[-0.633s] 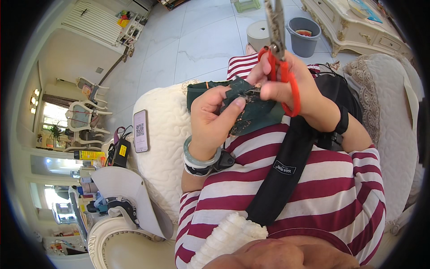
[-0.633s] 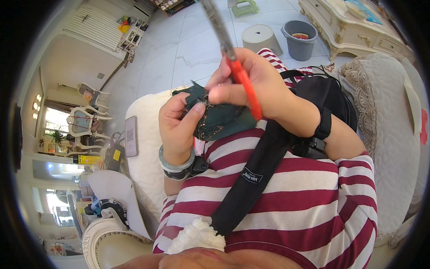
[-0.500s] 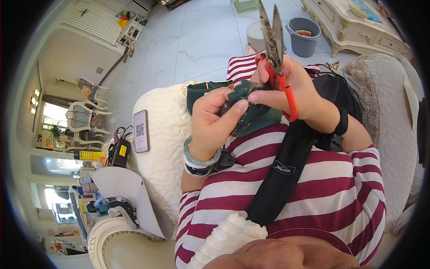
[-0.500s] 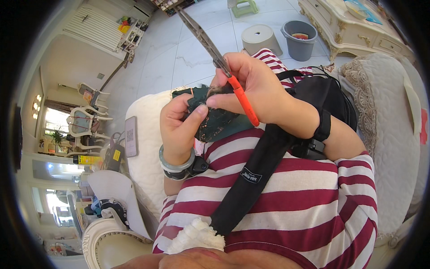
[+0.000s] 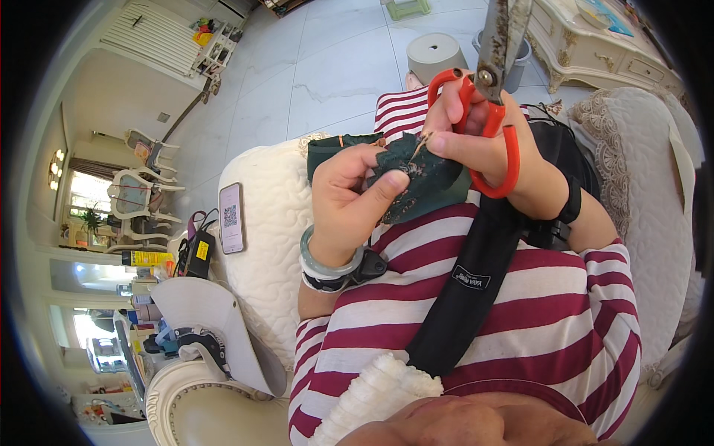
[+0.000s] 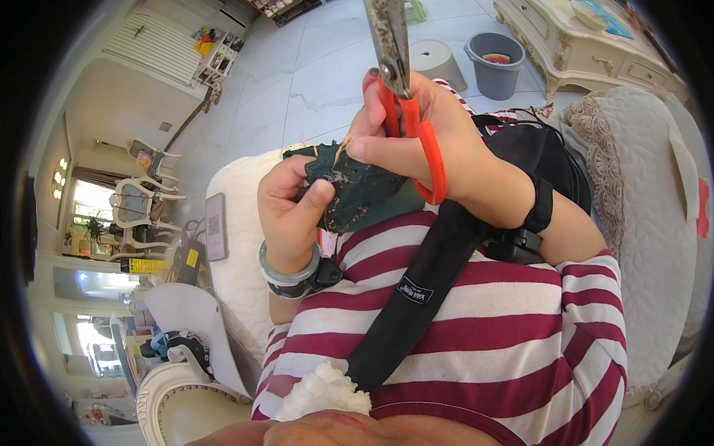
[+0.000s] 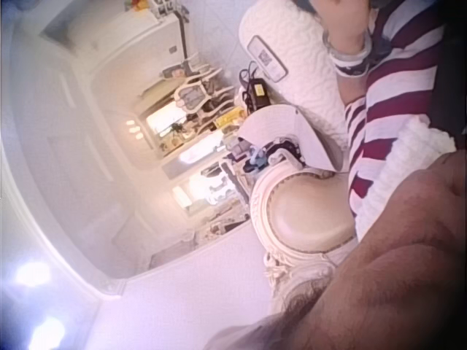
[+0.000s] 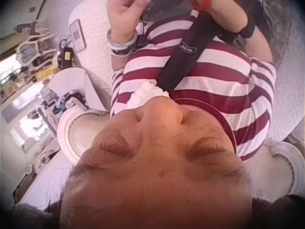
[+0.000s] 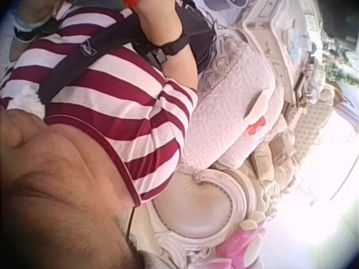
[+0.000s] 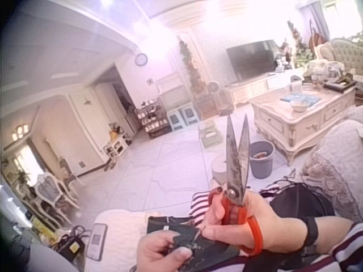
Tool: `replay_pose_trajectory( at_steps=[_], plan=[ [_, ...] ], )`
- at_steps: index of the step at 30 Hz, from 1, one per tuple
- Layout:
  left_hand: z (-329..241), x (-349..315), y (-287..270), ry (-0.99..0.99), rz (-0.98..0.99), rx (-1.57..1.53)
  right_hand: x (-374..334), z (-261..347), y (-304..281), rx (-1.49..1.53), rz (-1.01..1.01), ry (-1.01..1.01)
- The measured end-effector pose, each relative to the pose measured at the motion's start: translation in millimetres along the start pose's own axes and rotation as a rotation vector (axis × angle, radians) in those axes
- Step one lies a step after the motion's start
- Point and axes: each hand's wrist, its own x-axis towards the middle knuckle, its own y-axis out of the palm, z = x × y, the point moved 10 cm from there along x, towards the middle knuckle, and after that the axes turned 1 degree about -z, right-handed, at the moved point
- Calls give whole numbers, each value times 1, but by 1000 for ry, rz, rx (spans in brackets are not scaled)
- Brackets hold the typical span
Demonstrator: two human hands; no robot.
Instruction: The person uses shears to cut through the fabric covering and internal padding of a bra to separate the components.
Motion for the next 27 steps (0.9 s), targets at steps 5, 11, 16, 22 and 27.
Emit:
replay_pose_trajectory(
  at_steps=[5, 11, 16, 22, 27],
  plan=[
    [-7, 0, -6, 108, -34, 236, -5, 14, 19, 1, 174, -158],
    [-9, 3, -11, 184, -109, 147, -5, 0, 19, -24, 205, -75],
    [-5, 2, -9, 157, -53, 46, -2, 4, 12, -326, 100, -209],
    [4, 7, -10, 55, -51, -17, -4, -1, 15, -556, 134, -166],
    [5, 4, -6, 70, -35, -115, -2, -6, 11, -469, 113, -132]
  ],
)
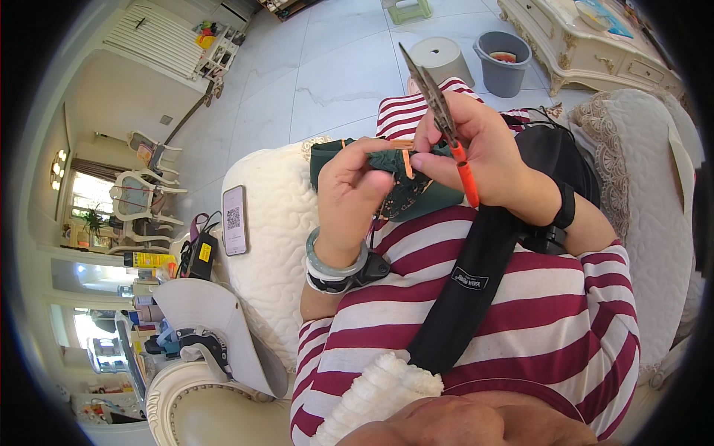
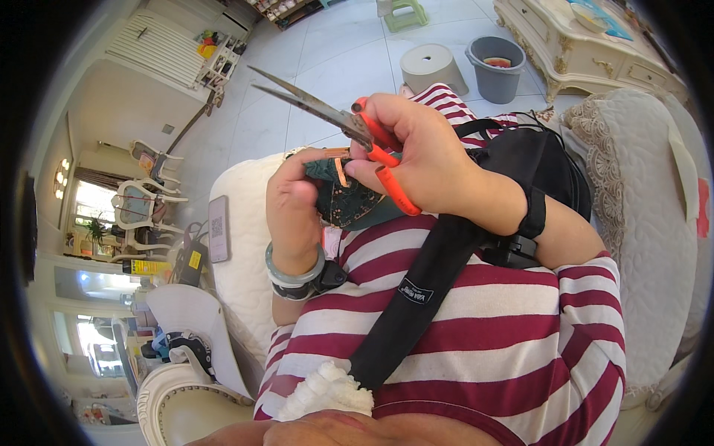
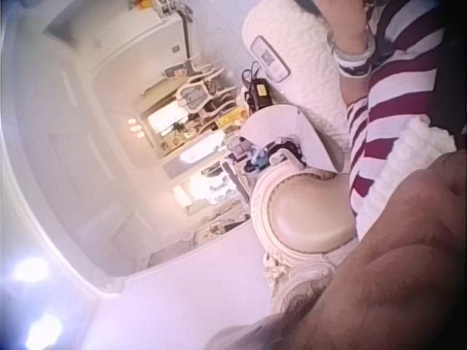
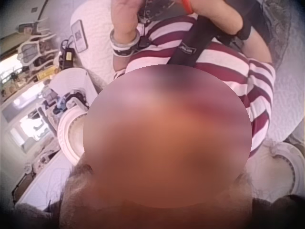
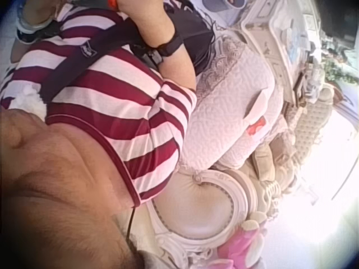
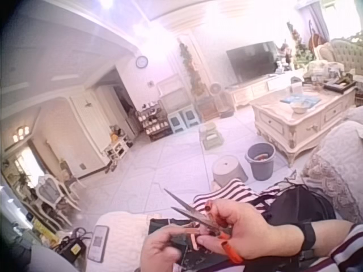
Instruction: The person uses shears to cut through the fabric covering and internal padding of a bra to separate the components.
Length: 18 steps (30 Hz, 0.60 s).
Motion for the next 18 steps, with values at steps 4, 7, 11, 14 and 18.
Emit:
replay_pose_trajectory(
  at_steps=[4, 7, 11, 14, 18],
  plan=[
    [-2, 1, -5, -39, -87, 228, -1, -1, 1, -16, 4, 24],
    [1, 0, -22, -55, -223, 46, -1, -11, -8, 298, -97, 70],
    [-9, 1, -30, -8, -243, 74, 3, -7, -27, 453, -185, 144],
    [-8, 1, -33, -20, -257, 47, 11, 19, -27, 650, 122, 0],
    [-9, 2, -39, -16, -309, -23, -22, 123, 6, 1110, 811, -398]
  ],
)
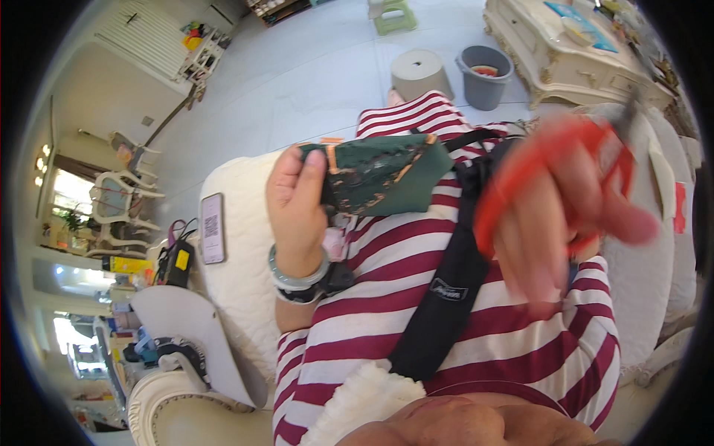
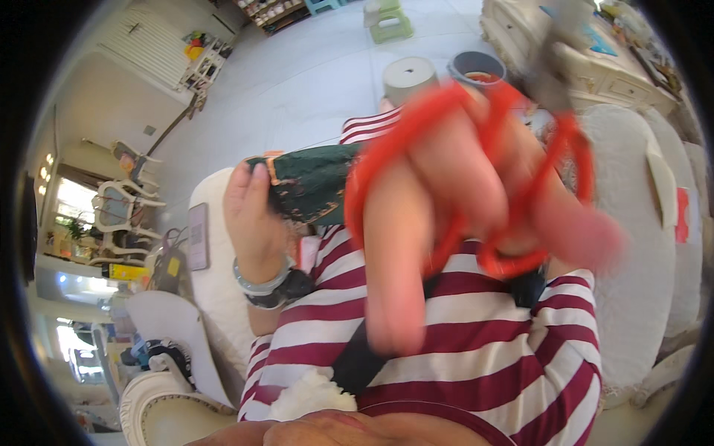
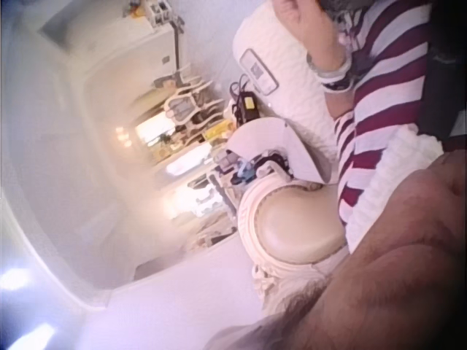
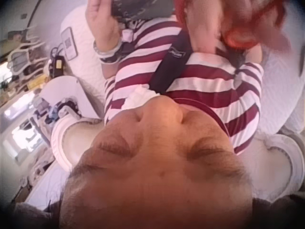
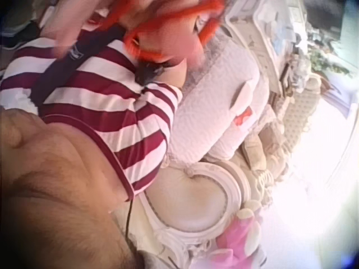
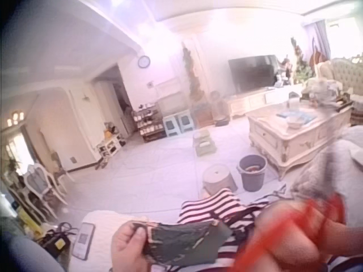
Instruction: The person uses shears to cut through the fabric covering and internal padding of a bra to separate the components.
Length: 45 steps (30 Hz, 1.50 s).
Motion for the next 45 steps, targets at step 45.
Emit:
replay_pose_trajectory(
  at_steps=[45],
  plan=[
    [-8, -15, 40, 100, 214, 244, -74, -30, -90, -949, -767, 327]
  ],
)
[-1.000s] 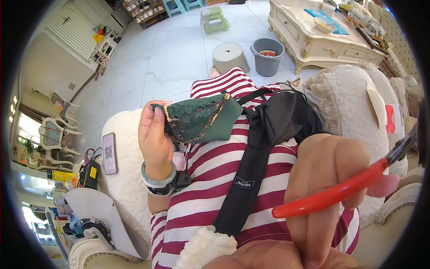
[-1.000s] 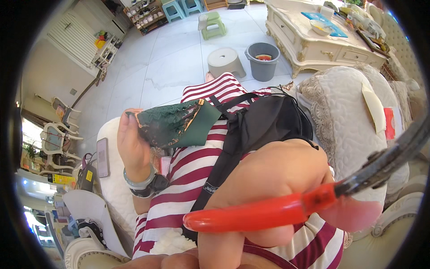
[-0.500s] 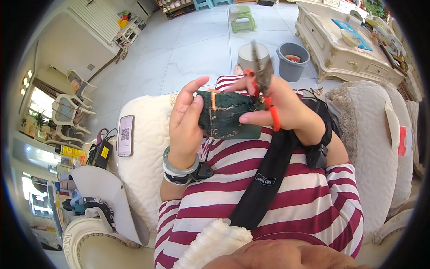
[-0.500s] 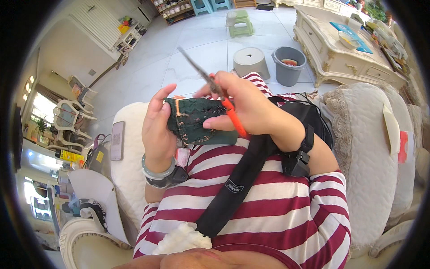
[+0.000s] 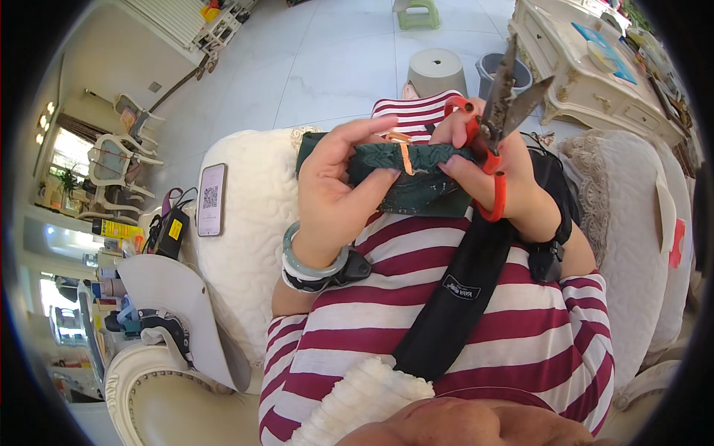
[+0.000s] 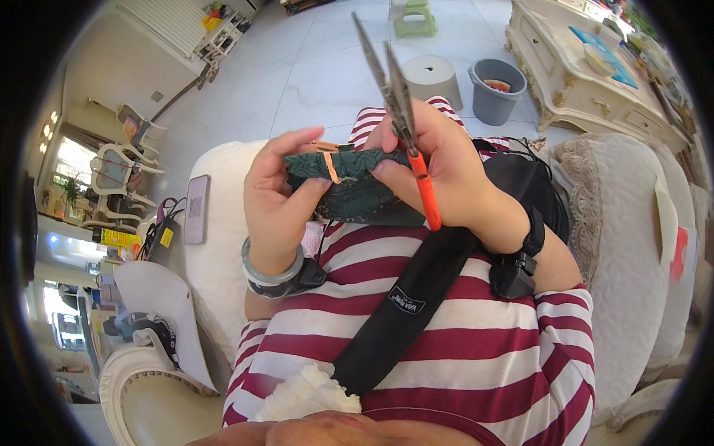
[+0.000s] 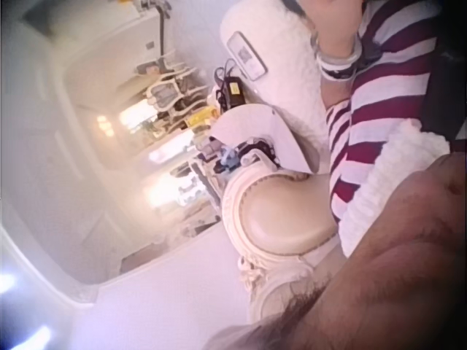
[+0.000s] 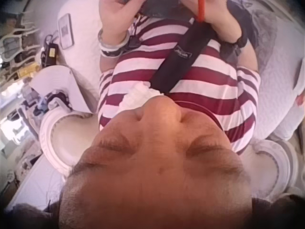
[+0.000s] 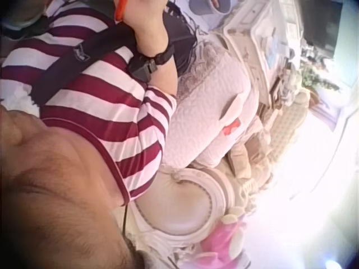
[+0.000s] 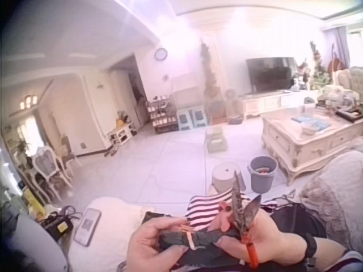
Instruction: The person uses shears to cut through the fabric covering and internal padding of a bra to separate the components.
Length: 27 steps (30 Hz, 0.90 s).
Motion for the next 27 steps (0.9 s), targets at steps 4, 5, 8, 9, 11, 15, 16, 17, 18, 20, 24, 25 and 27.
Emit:
replay_pose_trajectory(
  at_steps=[4, 5, 8, 9, 11, 15, 16, 17, 18, 20, 24, 25, 27],
  plan=[
    [-3, 0, -7, -15, -78, -70, 2, 8, -2, -20, -99, -58],
    [-9, 0, -8, 91, -47, 51, 2, 7, -2, -19, -97, -59],
    [-9, -4, -12, 154, -81, 129, 1, 5, -5, 5, -121, -36],
    [-4, -4, -19, 109, -145, 84, 0, 4, -6, 59, -139, -21],
    [-2, -5, -23, 113, -175, 56, -1, 1, -7, 115, -156, -6],
    [-3, -5, -27, 108, -227, -2, -2, 1, -6, 79, -139, -10],
    [-3, -5, -28, 107, -228, -1, -2, -1, -5, 74, -132, 18],
    [0, -5, -28, 90, -212, -50, -2, -1, -5, 74, -131, 18],
    [3, -5, -27, 72, -197, -98, -3, -2, -5, 79, -139, 29],
    [5, -5, -28, 84, -205, -90, -3, -5, -5, 86, -144, 39],
    [2, -6, -29, 117, -216, -127, -3, -3, -7, 94, -156, 21],
    [0, -6, -29, 117, -216, -126, -4, -5, -8, 124, -176, 55],
    [2, -5, -29, 81, -238, -145, -4, -6, -9, 117, -176, 52]
  ],
)
